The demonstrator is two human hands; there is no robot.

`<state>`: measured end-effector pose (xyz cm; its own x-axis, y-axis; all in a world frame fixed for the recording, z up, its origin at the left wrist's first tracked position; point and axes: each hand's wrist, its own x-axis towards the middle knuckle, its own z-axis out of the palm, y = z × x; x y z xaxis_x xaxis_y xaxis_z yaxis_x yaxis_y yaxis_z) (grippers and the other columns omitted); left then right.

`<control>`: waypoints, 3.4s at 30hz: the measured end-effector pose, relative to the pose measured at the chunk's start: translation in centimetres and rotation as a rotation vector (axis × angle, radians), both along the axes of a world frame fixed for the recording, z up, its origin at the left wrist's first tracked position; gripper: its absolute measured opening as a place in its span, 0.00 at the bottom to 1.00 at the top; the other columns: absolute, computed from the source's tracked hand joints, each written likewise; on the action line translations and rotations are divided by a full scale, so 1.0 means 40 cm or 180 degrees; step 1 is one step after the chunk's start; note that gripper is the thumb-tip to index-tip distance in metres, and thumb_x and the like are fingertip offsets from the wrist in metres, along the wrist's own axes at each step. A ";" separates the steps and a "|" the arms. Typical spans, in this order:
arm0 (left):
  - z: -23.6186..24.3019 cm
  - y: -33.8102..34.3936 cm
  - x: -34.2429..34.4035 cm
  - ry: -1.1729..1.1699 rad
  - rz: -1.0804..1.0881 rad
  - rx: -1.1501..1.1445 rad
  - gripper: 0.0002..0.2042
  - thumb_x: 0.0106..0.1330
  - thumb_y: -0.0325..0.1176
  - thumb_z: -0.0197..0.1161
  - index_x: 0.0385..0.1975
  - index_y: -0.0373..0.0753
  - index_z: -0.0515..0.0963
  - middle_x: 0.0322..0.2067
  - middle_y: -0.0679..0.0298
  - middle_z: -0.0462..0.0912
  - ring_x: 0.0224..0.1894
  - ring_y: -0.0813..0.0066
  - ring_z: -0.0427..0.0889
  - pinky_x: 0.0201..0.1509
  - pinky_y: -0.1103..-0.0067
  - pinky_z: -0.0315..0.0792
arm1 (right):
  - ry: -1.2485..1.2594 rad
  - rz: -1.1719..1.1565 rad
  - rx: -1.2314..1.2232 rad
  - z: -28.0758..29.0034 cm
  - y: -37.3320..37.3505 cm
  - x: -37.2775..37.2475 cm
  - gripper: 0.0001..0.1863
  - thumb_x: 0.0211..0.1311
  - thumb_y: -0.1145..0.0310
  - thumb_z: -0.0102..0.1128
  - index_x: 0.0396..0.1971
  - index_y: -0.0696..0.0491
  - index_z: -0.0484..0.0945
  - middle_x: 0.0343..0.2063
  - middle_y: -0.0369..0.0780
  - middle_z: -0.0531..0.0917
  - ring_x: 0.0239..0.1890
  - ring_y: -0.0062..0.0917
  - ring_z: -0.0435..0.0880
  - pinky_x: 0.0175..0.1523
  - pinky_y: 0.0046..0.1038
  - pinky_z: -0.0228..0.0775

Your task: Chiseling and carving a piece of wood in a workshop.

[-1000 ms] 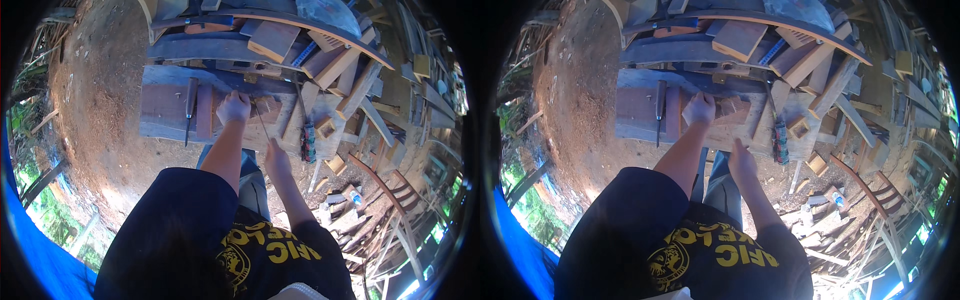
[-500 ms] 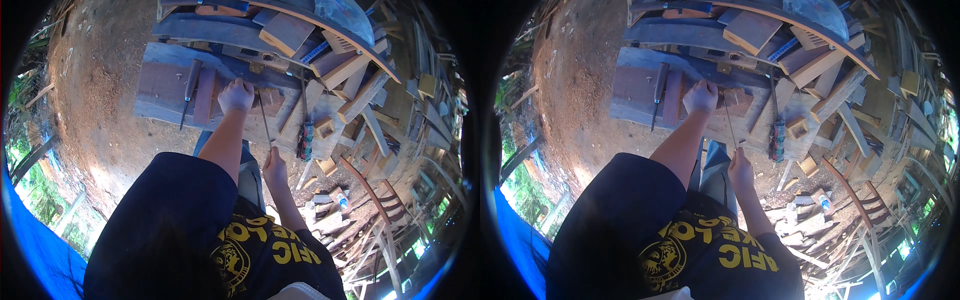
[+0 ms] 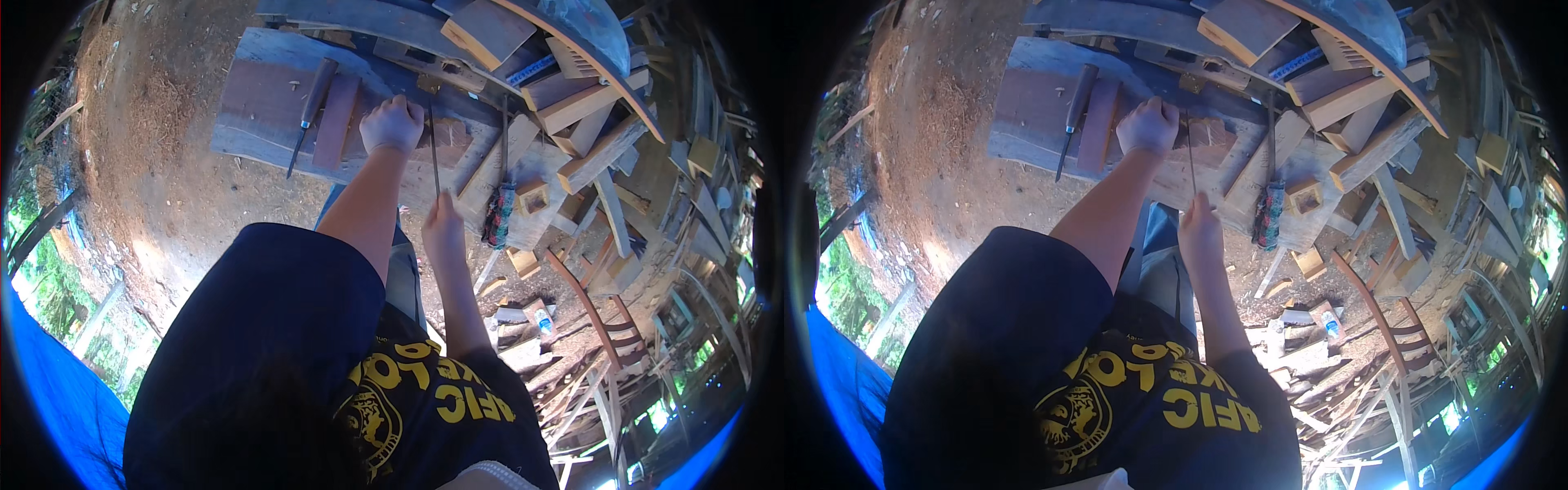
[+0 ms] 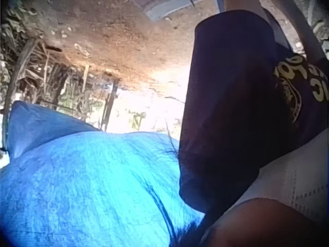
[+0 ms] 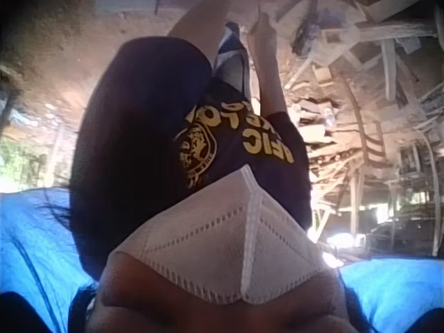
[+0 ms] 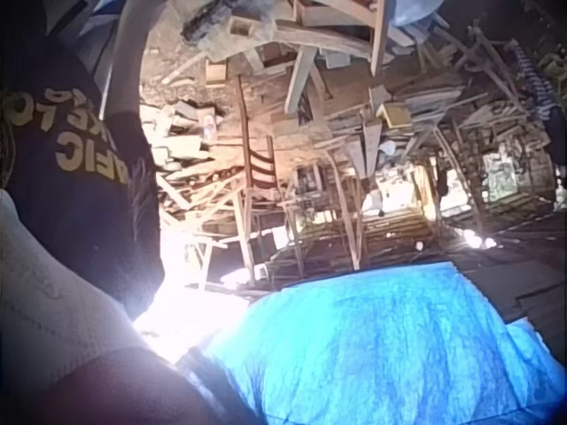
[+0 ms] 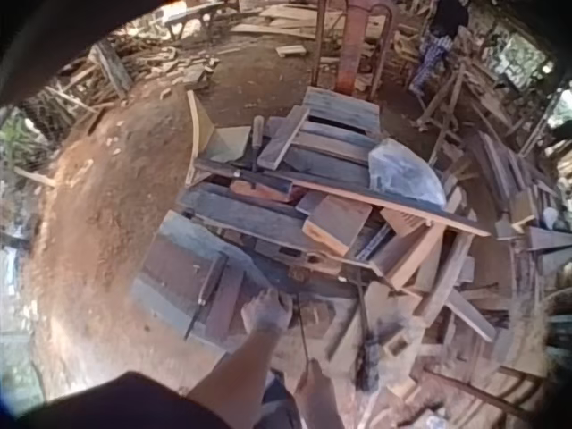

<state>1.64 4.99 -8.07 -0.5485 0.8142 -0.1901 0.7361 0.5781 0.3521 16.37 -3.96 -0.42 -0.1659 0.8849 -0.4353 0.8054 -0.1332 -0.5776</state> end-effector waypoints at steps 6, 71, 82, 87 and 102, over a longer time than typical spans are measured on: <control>-0.010 -0.010 0.008 0.0040 0.0124 0.0051 0.15 0.60 0.44 0.50 0.23 0.42 0.80 0.25 0.57 0.84 0.30 0.58 0.85 0.37 0.64 0.77 | 0.0005 0.0208 0.0298 -0.012 -0.020 0.030 0.03 0.68 0.72 0.47 0.36 0.55 0.67 0.20 0.56 0.77 0.28 0.57 0.78 0.26 0.51 0.66; 0.012 0.010 -0.005 -0.0117 0.0027 -0.0481 0.17 0.63 0.46 0.45 0.28 0.46 0.80 0.32 0.59 0.85 0.36 0.56 0.84 0.40 0.61 0.77 | -0.0014 -0.0624 -0.0693 0.295 -0.019 0.128 0.09 0.64 0.66 0.59 0.34 0.56 0.71 0.20 0.47 0.79 0.23 0.38 0.83 0.27 0.34 0.70; 0.010 0.009 -0.005 -0.0057 0.0018 -0.0371 0.16 0.63 0.46 0.46 0.25 0.44 0.79 0.30 0.60 0.84 0.35 0.57 0.84 0.38 0.62 0.77 | 0.0822 -0.0682 -0.2964 0.183 -0.238 0.175 0.18 0.46 0.63 0.74 0.36 0.57 0.83 0.29 0.43 0.85 0.33 0.28 0.84 0.42 0.28 0.73; 0.015 0.008 -0.002 -0.0160 0.0047 -0.0485 0.16 0.62 0.45 0.46 0.26 0.44 0.79 0.31 0.60 0.84 0.35 0.57 0.84 0.39 0.62 0.77 | 0.0764 -0.1115 -0.2204 0.142 -0.263 0.185 0.15 0.45 0.66 0.74 0.31 0.57 0.83 0.22 0.44 0.83 0.27 0.29 0.83 0.36 0.29 0.72; 0.023 0.016 -0.017 -0.0376 0.0038 -0.0724 0.19 0.63 0.46 0.43 0.33 0.44 0.81 0.34 0.56 0.85 0.40 0.55 0.83 0.44 0.63 0.77 | 0.1393 -0.1799 -0.1683 0.096 -0.212 0.184 0.08 0.54 0.70 0.68 0.30 0.58 0.81 0.21 0.34 0.80 0.27 0.16 0.76 0.36 0.20 0.67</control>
<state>0.98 5.64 -7.14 -0.5210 0.7368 -0.4309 0.6901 0.6607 0.2953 23.71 -12.44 3.40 -0.0125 0.5860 -0.8102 0.2601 -0.7805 -0.5685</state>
